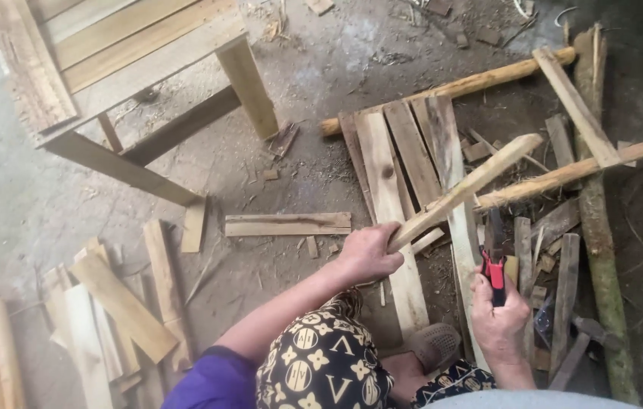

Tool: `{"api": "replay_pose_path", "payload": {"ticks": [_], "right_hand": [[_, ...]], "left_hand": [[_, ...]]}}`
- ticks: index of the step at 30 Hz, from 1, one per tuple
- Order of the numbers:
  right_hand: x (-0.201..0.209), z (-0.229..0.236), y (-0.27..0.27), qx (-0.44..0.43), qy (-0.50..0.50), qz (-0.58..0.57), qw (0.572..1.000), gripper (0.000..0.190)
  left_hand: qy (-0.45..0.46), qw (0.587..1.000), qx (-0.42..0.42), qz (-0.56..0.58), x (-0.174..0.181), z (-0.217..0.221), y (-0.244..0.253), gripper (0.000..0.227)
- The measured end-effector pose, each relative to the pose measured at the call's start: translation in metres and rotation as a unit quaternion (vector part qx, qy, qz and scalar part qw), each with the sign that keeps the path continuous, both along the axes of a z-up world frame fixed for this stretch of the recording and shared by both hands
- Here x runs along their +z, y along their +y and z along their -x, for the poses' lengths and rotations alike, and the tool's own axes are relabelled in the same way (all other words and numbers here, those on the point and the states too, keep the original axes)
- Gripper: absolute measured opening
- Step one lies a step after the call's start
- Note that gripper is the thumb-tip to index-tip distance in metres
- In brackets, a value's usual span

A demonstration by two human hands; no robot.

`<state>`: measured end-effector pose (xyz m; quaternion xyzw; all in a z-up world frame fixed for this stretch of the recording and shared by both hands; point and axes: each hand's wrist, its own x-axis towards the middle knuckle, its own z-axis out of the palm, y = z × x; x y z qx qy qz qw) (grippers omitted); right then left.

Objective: The person sits on the floor and uses pliers to pull nails out of a wooden plank. They repeatedly grip the nails with the tool and extract them from the wood, occasionally adjusting their grip on the plank.

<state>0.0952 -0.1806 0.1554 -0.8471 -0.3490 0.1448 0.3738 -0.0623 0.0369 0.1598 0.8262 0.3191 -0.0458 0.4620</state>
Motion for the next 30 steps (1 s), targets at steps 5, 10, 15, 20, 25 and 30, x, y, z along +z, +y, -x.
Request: {"api": "replay_pose_path", "payload": {"ticks": [5, 10, 15, 20, 25, 30], "right_hand": [[-0.019, 0.012, -0.013, -0.014, 0.02, 0.025, 0.999, 0.018], [-0.032, 0.018, -0.014, 0.004, 0.102, 0.039, 0.994, 0.023], [-0.009, 0.041, 0.008, -0.049, 0.35, 0.091, 0.931, 0.024], [-0.034, 0.045, 0.02, -0.084, 0.397, 0.151, 0.902, 0.032], [-0.086, 0.058, 0.022, -0.072, 0.301, 0.097, 0.946, 0.034], [-0.151, 0.059, 0.019, -0.106, 0.329, 0.07, 0.936, 0.019]], "left_hand": [[-0.006, 0.98, 0.018, -0.199, -0.031, 0.008, -0.004, 0.054], [0.019, 0.969, 0.02, -0.244, -0.043, 0.007, -0.004, 0.048], [0.013, 0.972, 0.023, -0.235, -0.059, 0.007, -0.003, 0.035], [0.086, 0.99, 0.03, -0.111, -0.094, 0.003, -0.013, 0.054], [0.053, 0.99, 0.127, -0.04, -0.176, 0.01, -0.035, 0.06], [0.088, 0.982, 0.166, 0.019, -0.189, 0.001, -0.039, 0.054]]}}
